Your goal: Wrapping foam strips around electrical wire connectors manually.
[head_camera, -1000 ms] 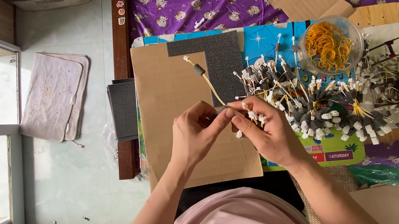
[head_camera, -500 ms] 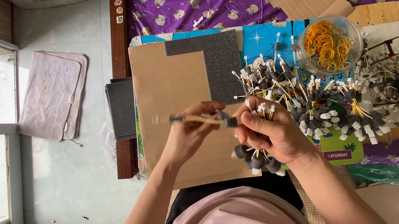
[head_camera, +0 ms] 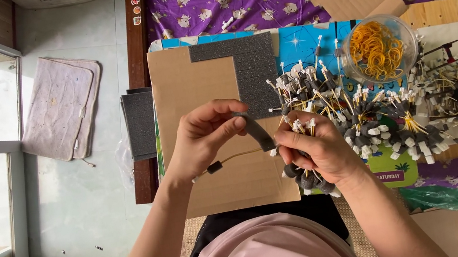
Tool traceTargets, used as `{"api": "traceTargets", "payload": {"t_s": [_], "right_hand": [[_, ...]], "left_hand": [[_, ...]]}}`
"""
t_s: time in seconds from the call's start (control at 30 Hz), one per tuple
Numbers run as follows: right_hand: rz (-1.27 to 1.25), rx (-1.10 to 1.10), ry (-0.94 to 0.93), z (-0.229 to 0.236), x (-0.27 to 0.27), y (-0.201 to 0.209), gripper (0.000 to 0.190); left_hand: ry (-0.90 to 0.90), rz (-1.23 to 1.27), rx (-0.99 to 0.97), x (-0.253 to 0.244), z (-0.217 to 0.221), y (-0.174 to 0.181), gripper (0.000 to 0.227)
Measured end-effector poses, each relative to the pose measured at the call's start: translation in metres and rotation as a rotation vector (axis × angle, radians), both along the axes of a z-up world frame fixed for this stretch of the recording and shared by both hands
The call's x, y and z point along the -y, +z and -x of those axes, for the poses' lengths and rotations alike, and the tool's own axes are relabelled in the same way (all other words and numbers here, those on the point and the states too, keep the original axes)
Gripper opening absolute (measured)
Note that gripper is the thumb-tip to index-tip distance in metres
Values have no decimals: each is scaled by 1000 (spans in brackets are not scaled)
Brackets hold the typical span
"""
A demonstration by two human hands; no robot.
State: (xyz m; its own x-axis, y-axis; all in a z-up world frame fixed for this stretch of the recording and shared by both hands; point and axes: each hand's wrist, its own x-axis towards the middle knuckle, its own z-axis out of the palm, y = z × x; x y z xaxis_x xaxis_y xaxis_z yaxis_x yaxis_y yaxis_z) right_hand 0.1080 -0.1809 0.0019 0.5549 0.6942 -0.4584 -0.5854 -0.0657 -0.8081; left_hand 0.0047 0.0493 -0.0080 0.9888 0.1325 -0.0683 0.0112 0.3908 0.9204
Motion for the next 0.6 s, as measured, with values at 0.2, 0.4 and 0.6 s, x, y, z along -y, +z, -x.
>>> {"api": "traceTargets", "payload": {"t_s": [0.2,0.4,0.6], "right_hand": [[-22,232,-35,0,0,-23,12],[-20,236,-312,1,-12,-3,14],[-245,-41,-279,5,-8,-5,9]], "left_hand": [[35,-517,67,18,-1,57,41],[53,-950,194,41,10,57,20],[123,-1105,124,51,9,37,22]]}}
